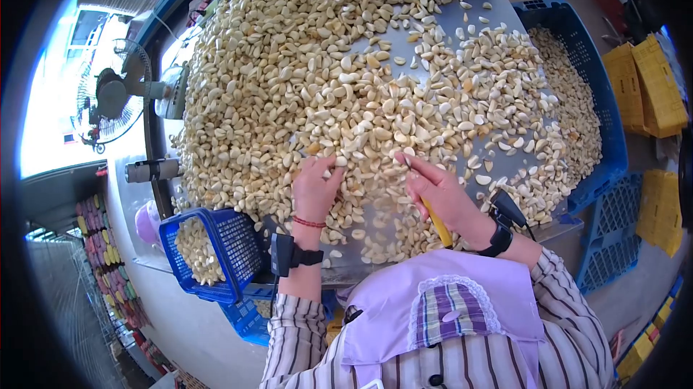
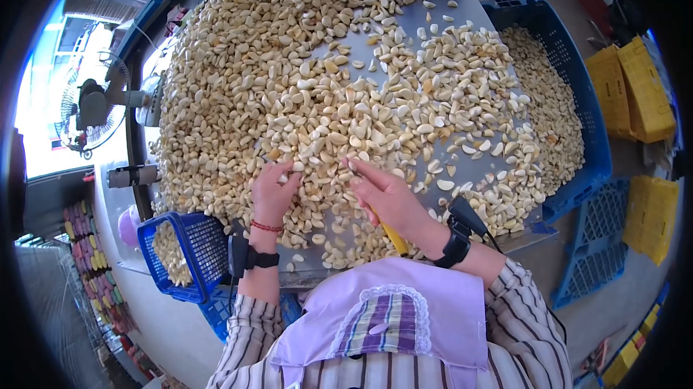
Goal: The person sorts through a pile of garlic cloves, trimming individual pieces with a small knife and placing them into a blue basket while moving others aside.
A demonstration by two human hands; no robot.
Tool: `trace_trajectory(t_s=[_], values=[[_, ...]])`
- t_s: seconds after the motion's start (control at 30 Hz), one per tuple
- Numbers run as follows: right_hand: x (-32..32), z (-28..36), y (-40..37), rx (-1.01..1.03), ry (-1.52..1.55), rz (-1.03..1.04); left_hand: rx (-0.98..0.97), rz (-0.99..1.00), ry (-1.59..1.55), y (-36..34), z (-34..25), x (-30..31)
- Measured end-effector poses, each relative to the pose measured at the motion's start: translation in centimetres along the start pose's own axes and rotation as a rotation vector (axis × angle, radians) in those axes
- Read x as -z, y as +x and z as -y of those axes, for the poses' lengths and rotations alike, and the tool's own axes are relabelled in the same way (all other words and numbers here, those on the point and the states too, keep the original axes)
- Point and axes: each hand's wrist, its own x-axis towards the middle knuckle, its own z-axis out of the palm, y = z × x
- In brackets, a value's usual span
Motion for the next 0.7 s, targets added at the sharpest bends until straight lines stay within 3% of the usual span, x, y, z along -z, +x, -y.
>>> trace_trajectory(t_s=[0.07,0.13,0.23,0.27,0.33,0.37,0.43,0.47,0.53,0.57,0.63,0.67,0.7], values=[[0.1,-0.2,-0.2,0.022,-0.090,0.031,-0.046,0.003,0.026,0.2,-0.5,0.4],[0.2,-0.4,-0.7,0.030,-0.183,0.051,0.353,0.071,-0.441,-0.6,-0.8,0.3],[-0.5,-1.0,-0.4,0.428,-0.467,0.047,0.388,0.119,-0.620,-1.6,-5.0,1.3],[-0.5,-1.0,-0.4,0.431,-0.463,0.049,0.415,0.170,-0.751,-2.0,-5.8,1.4],[-0.5,-1.0,-0.5,0.314,-0.455,0.206,0.306,0.221,-0.842,-3.4,-5.6,0.9],[-0.6,-0.6,-0.6,0.315,-0.455,0.209,0.309,0.303,-1.136,-4.3,-5.3,0.7],[-0.7,0.2,-1.0,0.076,-0.344,0.185,0.254,0.416,-1.647,-4.4,-5.7,0.4],[-0.5,0.1,-0.9,0.077,-0.345,0.186,0.253,0.414,-1.647,-4.0,-5.6,0.4],[0.1,-0.1,-0.6,-0.009,-0.092,0.101,0.260,0.253,-2.001,-2.6,-5.1,0.7],[0.1,0.0,-0.5,-0.010,-0.093,0.103,0.191,0.192,-2.000,-1.5,-3.8,0.6],[-0.1,0.2,-0.3,0.032,-0.072,0.029,0.498,-0.038,-1.582,0.8,-1.5,1.1],[-0.1,0.1,-0.3,0.031,-0.074,0.034,0.498,-0.044,-1.581,2.2,-1.0,1.5],[0.0,-0.1,-0.2,0.043,-0.086,0.054,0.561,0.040,-1.189,3.6,-0.6,1.8]])
